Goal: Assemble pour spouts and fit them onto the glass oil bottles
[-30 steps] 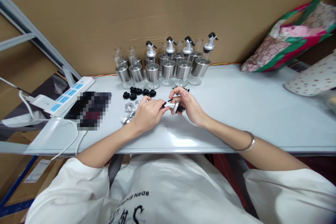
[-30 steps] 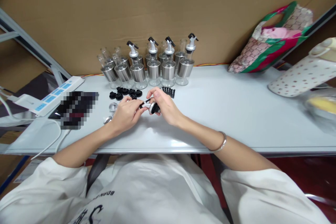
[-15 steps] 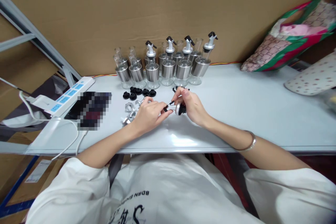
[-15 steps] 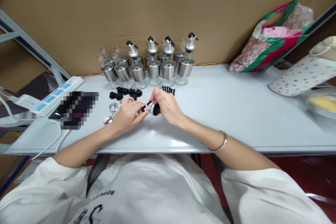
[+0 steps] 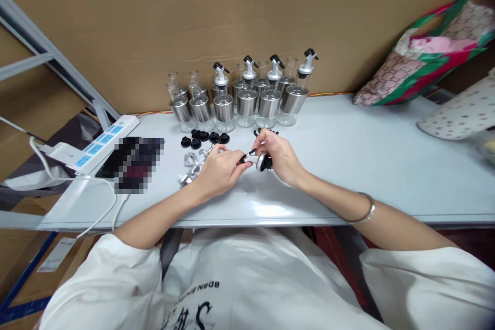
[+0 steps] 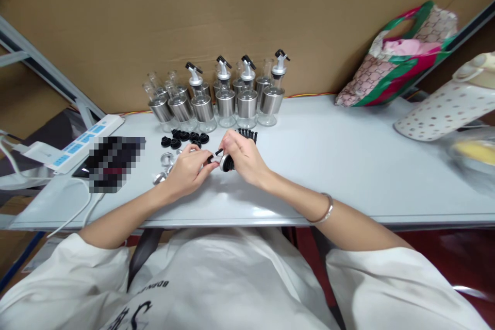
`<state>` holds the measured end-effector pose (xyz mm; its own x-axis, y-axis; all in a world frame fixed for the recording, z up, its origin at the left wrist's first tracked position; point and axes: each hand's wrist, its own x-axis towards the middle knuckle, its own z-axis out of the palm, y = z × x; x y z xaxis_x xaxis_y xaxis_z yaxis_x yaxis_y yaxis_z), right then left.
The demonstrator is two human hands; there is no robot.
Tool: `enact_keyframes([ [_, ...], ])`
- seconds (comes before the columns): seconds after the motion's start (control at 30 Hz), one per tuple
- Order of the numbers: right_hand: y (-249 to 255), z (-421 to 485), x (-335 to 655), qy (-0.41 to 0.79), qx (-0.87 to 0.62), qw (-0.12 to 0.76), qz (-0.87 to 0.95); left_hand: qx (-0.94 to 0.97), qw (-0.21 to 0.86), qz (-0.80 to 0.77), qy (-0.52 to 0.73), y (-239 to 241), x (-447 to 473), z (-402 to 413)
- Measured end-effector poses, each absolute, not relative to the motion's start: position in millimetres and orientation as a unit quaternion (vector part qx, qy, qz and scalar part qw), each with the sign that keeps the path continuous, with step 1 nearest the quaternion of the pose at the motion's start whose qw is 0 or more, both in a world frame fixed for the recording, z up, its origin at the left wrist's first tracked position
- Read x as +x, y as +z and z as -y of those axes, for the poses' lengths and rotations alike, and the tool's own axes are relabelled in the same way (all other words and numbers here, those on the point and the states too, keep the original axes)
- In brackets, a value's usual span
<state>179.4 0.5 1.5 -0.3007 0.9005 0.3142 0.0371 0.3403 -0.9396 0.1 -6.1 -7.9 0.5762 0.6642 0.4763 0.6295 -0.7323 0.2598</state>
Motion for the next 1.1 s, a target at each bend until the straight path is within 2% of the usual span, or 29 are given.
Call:
enact_keyframes([
  [0.27, -1.7, -3.4, 181.1, 0.428, -0.312, 0.429, 0.732, 0.873, -0.054, -0.386, 0.293, 7.4, -12.8, -5.9],
  [0.37, 1.0, -0.8, 182.3, 0.373, -0.32, 0.438, 0.753, 0.865, -0.059, -0.396, 0.304, 10.4, -16.7, -11.1],
  [0.53, 4.7, -1.9, 184.3, 0.352, -0.339, 0.445, 0.751, 0.847, -0.049, -0.423, 0.317, 9.6, -23.1, -20.2],
  [0.7, 3.3, -8.2, 185.0, 0.359, -0.358, 0.451, 0.735, 0.754, -0.062, -0.451, 0.473, 11.6, -37.9, -47.0],
  [0.83, -3.0, -11.3, 183.4, 0.353, -0.348, 0.456, 0.74, 0.705, -0.026, -0.472, 0.529, 20.2, -46.0, -79.1],
  [0.97, -5.1, -12.8, 183.8, 0.351, -0.358, 0.47, 0.726, 0.684, -0.047, -0.481, 0.547, 28.0, -46.2, -107.2],
  [1.1, 2.4, -10.5, 186.8, 0.306, -0.377, 0.498, 0.718, 0.675, 0.073, -0.536, 0.502, 26.4, -50.3, -129.1],
])
